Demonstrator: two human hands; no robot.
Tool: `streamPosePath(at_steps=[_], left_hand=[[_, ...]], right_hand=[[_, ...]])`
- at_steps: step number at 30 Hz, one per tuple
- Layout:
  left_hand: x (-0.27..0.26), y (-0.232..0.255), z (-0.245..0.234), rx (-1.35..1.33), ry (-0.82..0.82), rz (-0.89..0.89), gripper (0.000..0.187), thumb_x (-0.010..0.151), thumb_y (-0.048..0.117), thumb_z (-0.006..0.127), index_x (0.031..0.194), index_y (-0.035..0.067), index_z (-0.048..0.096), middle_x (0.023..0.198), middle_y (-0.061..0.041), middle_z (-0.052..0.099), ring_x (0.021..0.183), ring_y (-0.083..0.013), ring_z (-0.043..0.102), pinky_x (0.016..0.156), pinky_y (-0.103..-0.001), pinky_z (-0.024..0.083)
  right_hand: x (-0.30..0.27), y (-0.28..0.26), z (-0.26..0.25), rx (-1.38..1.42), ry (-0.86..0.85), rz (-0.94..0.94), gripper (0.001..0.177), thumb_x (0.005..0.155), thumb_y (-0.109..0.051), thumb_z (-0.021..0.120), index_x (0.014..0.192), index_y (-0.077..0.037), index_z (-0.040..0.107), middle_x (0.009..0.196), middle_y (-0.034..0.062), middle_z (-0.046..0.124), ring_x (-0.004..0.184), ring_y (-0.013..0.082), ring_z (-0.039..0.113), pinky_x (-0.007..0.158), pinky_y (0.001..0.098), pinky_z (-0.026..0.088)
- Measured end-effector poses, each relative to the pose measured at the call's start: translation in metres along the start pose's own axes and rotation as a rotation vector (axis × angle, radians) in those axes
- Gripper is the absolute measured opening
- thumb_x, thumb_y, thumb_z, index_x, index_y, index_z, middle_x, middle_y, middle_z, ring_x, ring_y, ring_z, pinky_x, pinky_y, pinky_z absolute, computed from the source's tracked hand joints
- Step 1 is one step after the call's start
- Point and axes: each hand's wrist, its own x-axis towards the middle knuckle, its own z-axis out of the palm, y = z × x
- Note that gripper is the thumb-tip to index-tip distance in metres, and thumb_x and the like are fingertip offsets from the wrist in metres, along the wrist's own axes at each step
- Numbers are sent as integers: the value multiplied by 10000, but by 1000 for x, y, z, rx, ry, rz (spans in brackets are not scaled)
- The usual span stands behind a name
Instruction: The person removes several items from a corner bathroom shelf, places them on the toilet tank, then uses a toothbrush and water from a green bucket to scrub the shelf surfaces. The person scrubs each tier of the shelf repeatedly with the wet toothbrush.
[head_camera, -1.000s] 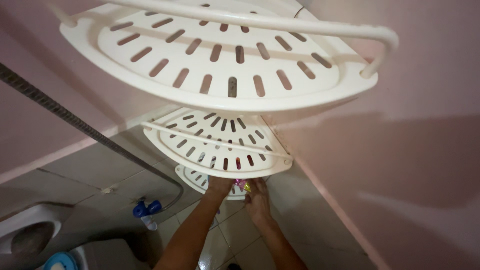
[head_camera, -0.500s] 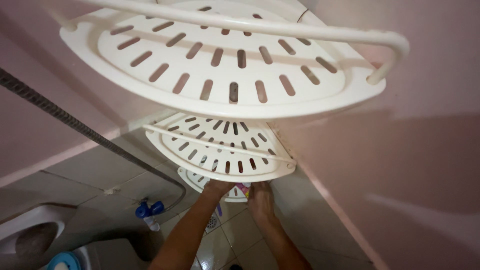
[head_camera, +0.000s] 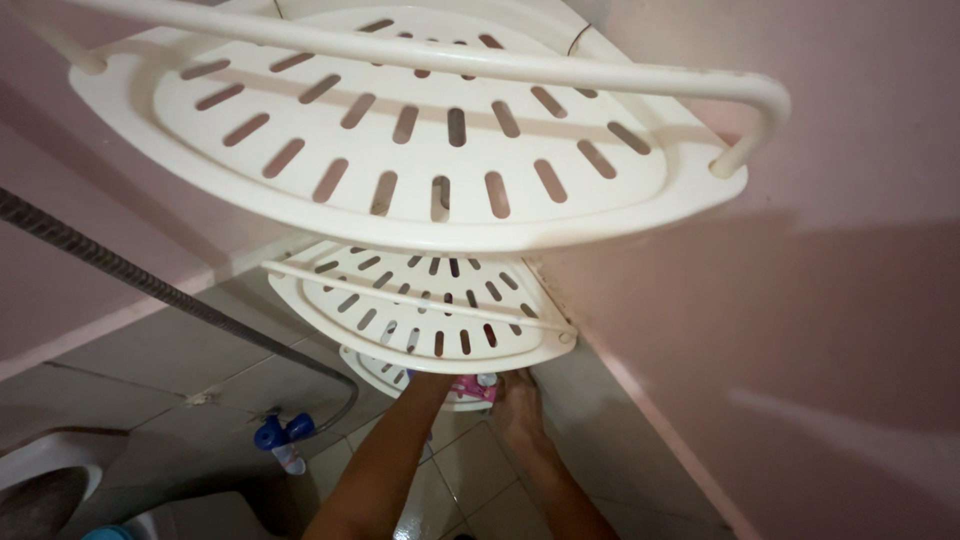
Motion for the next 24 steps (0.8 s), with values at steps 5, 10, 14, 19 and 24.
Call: streamPosePath(at_steps=[5,10,14,19,24], left_hand=[[3,-4,-8,-36,-24,10,411,848,125,660,1252,51,637,1213,-225,654,1105,-403,663,906,-529,564],[2,-14,-34,-101,-49,59,424,825,106,671,1245,52,643,1174,-220,675,1086,-400,670,891,-522,563],[-4,-16,-67,-172,-151,78,435,806,92,679,1238,52,648,1143,-216,691,1070,-398,675,880,-516,562],[5,-5,-127,-673,-343,-303,337,835,56,686,1170,28,658,1053,-216,718,989,-384,691,839,-465,573],[21,10,-196,-738,-559,-584,200,965,115,657,1148,37,667,965,-198,724,873,-345,707,768,-433,565]], right_hand=[[-4,-1,0,85,79,-55,371,889,77,551,1228,4,681,1219,225,689,1027,347,705,891,423,579],[-10,-13,-7,439,17,26,343,1001,21,476,1314,-60,590,1270,170,665,1057,250,710,888,362,615],[-10,-15,-13,138,202,-268,406,880,116,563,1228,-39,705,1256,194,677,1091,307,668,871,394,579],[-14,-20,-20,199,153,-240,367,854,124,573,1149,-35,722,1162,173,680,998,313,692,816,384,594],[-24,-27,-30,111,227,-308,311,864,122,597,1084,-37,750,1057,189,692,951,364,682,825,397,560]])
